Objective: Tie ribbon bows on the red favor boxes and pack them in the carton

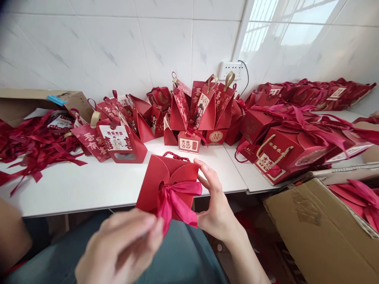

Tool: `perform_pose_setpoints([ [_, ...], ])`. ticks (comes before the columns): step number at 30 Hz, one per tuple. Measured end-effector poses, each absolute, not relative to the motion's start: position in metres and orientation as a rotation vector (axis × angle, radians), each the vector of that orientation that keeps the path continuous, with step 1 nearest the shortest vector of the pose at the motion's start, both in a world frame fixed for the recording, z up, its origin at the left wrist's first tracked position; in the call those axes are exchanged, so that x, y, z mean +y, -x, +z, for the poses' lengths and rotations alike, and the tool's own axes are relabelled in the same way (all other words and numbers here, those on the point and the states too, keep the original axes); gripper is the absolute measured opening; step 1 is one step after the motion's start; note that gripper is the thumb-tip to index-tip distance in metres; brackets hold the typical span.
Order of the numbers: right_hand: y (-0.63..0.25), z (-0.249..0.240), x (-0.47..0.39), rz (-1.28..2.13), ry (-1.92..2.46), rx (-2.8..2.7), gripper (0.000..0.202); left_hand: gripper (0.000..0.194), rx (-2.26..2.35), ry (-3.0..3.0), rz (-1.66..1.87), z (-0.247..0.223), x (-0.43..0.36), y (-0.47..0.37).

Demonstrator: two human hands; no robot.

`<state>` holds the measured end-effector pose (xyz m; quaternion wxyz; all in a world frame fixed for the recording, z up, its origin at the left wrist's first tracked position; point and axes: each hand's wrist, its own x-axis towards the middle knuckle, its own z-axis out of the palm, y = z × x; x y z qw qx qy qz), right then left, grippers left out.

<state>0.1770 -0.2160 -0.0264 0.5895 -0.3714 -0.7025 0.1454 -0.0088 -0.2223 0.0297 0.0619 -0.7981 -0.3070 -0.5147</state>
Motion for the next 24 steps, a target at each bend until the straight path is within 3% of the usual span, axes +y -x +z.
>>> perform_pose_setpoints([
  [3,-0.189,-0.028,-0.218,0.303,0.908,-1.661,0.098,0.012,-1.296,2.216,-1.552,0.023,-0.19,0.023],
  [7,-0.21,-0.029,-0.227,0.349,1.043,-1.358,0.098,0.007,-1.748,2.459,-1.053,-0.001,-0.143,0.021],
  [10,-0.226,-0.02,-0.235,0.681,0.994,-0.838,0.087,0.017,-1.462,2.87,-0.964,-0.028,-0.128,-0.011],
  [13,-0.24,-0.007,-0.243,1.115,0.851,-0.441,0.059,0.045,-0.945,3.086,-0.758,-0.056,-0.129,-0.05],
  [16,-0.25,0.001,-0.253,1.388,0.711,-0.314,0.041,0.065,-0.761,3.075,-0.467,-0.08,-0.128,-0.07],
  [24,-0.266,-0.002,-0.275,1.28,0.784,-0.472,0.044,0.059,-0.613,2.958,-0.475,-0.1,-0.115,-0.066],
])
